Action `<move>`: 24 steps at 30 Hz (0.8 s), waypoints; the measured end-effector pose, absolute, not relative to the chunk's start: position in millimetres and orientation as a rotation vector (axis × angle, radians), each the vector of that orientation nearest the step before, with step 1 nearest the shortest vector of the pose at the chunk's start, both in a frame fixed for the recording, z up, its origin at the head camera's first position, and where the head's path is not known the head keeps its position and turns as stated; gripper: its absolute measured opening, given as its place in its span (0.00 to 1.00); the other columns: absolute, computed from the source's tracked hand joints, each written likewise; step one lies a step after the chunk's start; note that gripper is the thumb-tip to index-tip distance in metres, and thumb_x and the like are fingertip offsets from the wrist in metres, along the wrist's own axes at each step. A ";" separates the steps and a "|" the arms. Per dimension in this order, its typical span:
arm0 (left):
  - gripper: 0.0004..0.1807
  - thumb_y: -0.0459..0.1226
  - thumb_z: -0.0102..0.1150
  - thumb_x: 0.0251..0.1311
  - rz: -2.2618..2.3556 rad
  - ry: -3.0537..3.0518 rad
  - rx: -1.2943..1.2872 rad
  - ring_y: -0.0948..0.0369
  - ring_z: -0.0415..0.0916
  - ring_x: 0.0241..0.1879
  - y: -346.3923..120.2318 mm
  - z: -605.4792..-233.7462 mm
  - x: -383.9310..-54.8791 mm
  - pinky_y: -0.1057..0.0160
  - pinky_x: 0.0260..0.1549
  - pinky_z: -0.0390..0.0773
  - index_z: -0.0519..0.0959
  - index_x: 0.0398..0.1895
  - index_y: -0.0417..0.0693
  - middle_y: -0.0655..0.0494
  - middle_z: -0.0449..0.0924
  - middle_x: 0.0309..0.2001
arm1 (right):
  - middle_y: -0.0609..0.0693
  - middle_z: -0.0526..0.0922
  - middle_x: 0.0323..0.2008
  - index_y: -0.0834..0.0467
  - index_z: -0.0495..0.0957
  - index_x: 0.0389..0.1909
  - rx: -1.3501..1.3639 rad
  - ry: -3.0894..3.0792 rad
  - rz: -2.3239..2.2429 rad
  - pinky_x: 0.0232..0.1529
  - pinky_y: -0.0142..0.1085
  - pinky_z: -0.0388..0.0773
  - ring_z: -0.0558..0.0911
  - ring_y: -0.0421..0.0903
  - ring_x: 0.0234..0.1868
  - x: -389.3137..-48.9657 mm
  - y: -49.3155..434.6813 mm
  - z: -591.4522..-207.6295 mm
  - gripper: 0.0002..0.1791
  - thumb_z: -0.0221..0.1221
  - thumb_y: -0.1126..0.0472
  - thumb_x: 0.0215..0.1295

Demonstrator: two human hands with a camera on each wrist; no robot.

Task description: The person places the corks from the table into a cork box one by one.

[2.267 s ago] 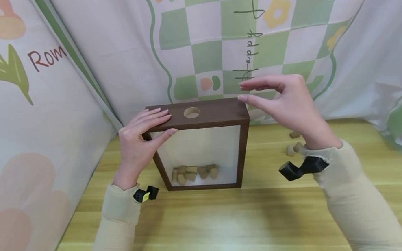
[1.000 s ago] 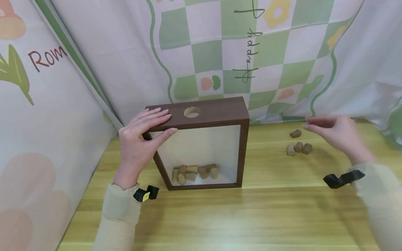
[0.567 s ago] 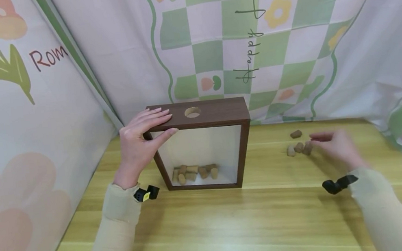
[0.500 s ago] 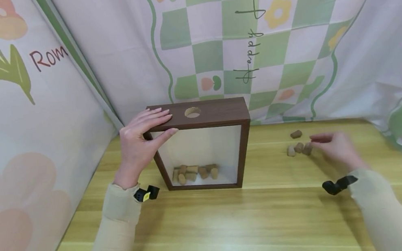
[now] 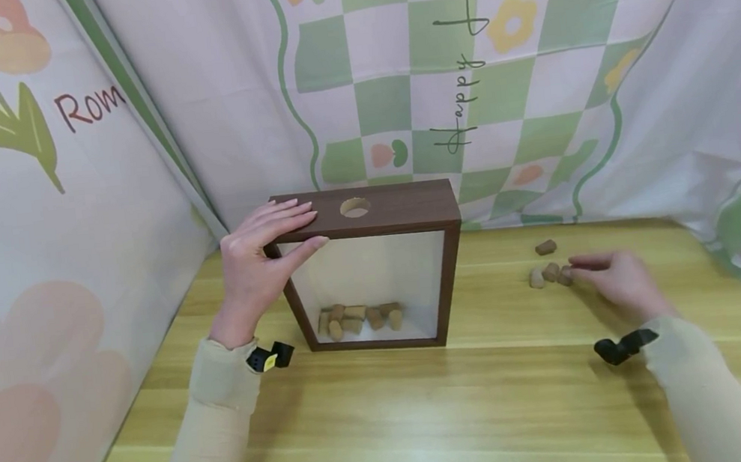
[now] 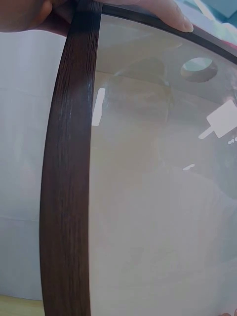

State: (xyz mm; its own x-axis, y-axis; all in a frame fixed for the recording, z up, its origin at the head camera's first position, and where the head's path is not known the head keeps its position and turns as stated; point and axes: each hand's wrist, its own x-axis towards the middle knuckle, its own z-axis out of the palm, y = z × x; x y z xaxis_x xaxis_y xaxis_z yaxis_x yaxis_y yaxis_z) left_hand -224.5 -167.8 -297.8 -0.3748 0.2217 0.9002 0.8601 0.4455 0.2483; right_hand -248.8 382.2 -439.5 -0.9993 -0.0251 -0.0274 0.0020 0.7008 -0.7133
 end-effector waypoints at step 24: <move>0.20 0.32 0.81 0.47 -0.937 -1.850 -0.923 0.52 0.82 0.54 -167.6 -296.5 -223.4 0.52 0.64 0.72 0.89 0.47 0.42 0.51 0.87 0.49 | 0.70 0.80 0.55 0.66 0.79 0.58 -0.088 2.988 -1.162 0.58 0.68 0.68 0.77 0.69 0.56 -245.2 371.6 -442.8 0.28 0.61 0.45 0.73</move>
